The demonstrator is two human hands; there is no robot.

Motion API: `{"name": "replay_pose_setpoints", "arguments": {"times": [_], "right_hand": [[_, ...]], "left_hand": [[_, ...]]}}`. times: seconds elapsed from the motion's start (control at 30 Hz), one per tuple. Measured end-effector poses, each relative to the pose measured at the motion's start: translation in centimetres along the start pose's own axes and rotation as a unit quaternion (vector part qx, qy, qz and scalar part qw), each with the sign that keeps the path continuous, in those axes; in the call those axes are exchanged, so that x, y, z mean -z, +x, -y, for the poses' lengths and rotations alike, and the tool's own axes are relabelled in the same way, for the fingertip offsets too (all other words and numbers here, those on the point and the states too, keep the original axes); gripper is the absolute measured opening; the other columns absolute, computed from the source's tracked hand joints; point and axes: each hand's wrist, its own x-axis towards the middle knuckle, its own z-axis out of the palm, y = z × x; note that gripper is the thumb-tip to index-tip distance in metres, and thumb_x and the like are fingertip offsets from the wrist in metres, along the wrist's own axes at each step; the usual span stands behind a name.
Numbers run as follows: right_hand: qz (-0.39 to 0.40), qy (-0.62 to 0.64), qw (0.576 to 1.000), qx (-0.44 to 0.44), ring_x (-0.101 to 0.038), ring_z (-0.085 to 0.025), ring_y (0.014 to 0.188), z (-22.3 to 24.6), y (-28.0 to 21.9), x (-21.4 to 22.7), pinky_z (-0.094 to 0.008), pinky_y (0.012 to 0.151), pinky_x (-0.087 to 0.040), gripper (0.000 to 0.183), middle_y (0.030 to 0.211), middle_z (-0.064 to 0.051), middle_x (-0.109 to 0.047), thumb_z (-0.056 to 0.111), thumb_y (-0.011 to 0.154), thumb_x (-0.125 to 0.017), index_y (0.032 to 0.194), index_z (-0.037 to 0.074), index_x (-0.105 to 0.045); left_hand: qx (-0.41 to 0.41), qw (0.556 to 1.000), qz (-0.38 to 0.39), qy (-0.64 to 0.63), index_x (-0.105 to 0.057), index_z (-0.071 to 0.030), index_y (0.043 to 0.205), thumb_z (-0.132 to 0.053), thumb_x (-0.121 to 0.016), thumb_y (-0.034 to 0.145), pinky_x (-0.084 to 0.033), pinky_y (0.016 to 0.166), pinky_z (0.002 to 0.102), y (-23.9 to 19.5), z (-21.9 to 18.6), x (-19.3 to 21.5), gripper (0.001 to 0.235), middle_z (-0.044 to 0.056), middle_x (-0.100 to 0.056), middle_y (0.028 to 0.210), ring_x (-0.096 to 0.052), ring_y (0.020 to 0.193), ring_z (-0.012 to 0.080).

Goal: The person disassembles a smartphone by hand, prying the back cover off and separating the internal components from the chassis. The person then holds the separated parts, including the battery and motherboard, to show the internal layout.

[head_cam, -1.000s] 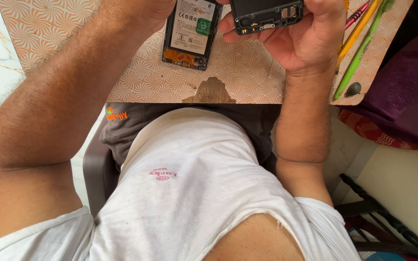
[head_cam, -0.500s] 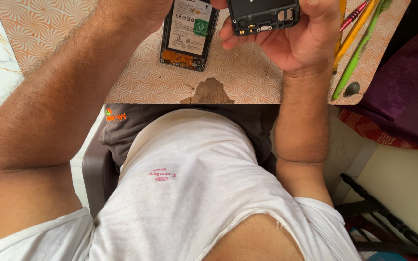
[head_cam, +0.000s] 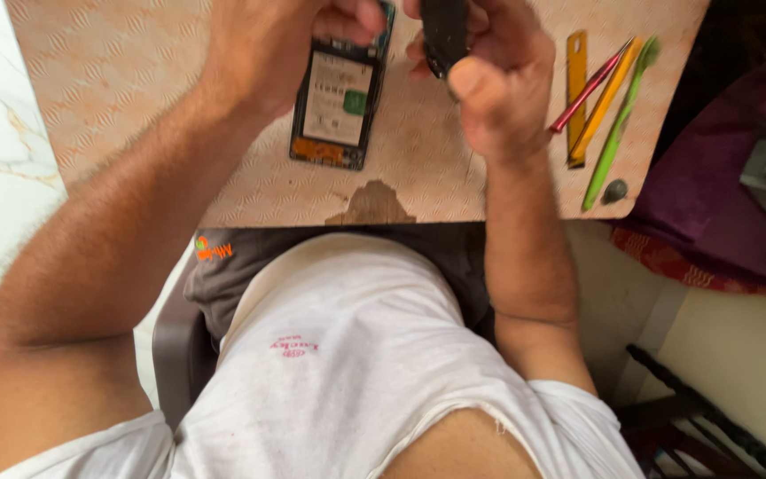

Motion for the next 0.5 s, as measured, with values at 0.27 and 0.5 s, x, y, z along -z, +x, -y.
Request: {"name": "replay_pose_setpoints", "arguments": {"times": [0.27,0.5], "right_hand": [[-0.075,-0.410,0.902,0.110,-0.075,-0.017,0.100,0.5,0.3,-1.5,-0.026,0.085,-0.065,0.076,0.129,-0.012,-0.071,0.013,0.082,-0.087,0.148,0.005,-0.052],[-0.089,-0.484,0.862,0.120,-0.072,-0.023,0.111,1.6,0.5,-2.5,-0.031,0.091,-0.063,0.079,0.129,-0.013,-0.069,0.008,0.075,-0.092,0.144,0.005,-0.054]], "left_hand": [[-0.047,0.999,0.001,-0.018,-0.063,0.002,0.126,-0.009,-0.062,0.109,-0.067,0.083,0.031,0.2,-2.3,-1.2,0.020,0.012,-0.075,0.107,-0.075,0.092,0.0154],[-0.036,0.999,0.018,-0.034,-0.059,0.005,0.137,0.000,-0.057,0.097,-0.067,0.088,0.030,0.2,-2.4,-1.0,0.040,0.013,-0.075,0.112,-0.075,0.094,0.0144]]}}
